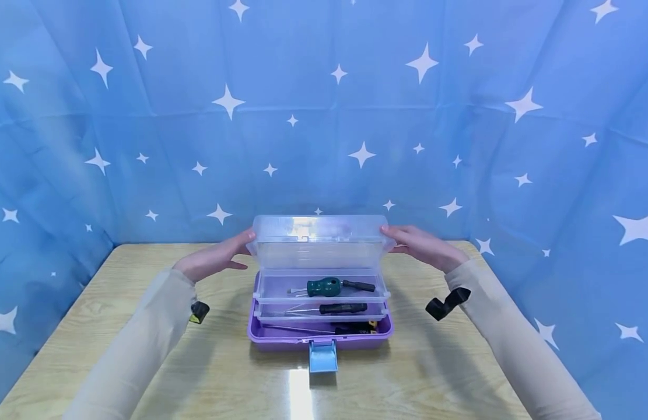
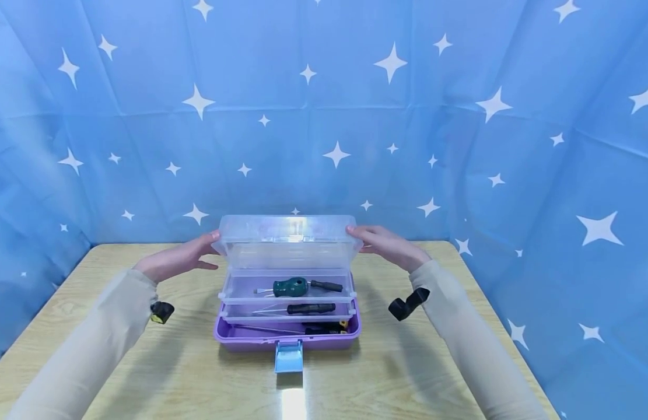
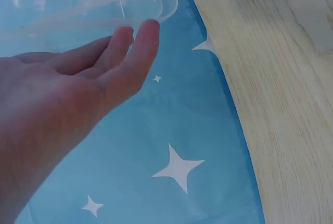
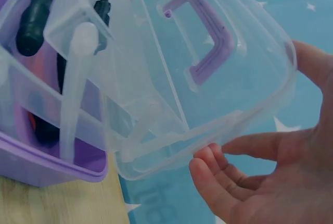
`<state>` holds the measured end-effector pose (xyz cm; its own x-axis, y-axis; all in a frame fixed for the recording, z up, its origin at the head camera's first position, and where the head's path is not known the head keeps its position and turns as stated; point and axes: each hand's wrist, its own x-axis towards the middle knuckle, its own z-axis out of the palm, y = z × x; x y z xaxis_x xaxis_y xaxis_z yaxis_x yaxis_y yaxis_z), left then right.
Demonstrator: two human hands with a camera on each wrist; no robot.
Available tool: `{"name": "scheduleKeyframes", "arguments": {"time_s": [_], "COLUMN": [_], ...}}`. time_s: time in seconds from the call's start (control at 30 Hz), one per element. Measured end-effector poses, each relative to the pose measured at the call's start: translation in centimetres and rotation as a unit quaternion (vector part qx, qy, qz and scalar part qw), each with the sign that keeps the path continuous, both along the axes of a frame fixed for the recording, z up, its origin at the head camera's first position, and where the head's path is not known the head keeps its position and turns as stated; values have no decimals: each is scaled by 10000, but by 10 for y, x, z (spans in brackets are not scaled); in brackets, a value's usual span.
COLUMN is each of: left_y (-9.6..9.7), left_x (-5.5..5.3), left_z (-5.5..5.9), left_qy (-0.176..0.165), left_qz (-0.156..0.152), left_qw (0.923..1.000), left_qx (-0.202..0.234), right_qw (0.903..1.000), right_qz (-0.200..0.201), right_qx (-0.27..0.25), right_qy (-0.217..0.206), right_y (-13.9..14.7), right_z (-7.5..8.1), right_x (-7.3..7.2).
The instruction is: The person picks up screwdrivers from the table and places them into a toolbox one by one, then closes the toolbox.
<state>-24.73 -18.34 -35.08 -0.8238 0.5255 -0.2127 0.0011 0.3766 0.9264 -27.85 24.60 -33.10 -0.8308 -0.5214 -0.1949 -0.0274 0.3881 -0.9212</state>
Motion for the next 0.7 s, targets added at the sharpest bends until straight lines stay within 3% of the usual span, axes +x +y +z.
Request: {"name": "scheduleKeyframes", "arguments": {"time_s": [0.13, 0.3, 0.5, 0.7], "left_y": [0, -1, -1, 1], "left_x": [7, 17, 26, 29], "left_z": [-1, -4, -9, -14], "left_qy": [184, 34, 88, 476], "left_qz": [-91, 18, 103, -32], "left_qw": [9997, 9995, 9990, 9979], "left_qx": [-121, -301, -416, -449], "right_qw": [9989, 9962, 9943, 9968], "right_qz": [14, 35, 194, 393], "right_qx": [474, 855, 942, 469], "right_qy": [38, 133, 469, 521], "right_y": [3, 9, 13, 12], "right_z": [-1, -5, -11, -20], "right_x": [10, 19, 25, 28]}}
